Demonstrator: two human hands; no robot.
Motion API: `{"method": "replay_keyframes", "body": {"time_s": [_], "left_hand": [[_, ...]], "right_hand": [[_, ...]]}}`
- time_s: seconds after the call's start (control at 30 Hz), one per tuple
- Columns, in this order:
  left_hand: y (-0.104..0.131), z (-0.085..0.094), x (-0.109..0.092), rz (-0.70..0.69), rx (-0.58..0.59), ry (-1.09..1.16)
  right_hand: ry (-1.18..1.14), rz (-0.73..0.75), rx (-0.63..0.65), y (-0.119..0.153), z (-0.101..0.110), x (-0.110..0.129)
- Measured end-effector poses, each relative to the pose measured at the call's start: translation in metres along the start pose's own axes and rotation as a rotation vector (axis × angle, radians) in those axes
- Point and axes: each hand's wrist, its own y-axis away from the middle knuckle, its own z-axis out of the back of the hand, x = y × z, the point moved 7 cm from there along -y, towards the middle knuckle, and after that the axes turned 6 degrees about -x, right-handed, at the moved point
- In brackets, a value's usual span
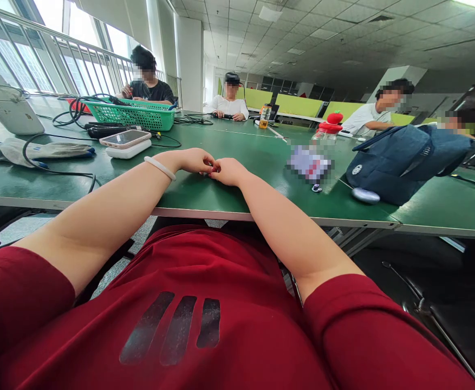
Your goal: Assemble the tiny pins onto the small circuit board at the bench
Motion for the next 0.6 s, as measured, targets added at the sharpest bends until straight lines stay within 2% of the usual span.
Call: {"method": "replay_keyframes", "body": {"time_s": [0.6], "left_hand": [[-0.0011,0.0002,0.0005,-0.021,-0.003,-0.013]], "right_hand": [[0.002,-0.005,0.001,0.0019,0.0019,0.0019]]}}
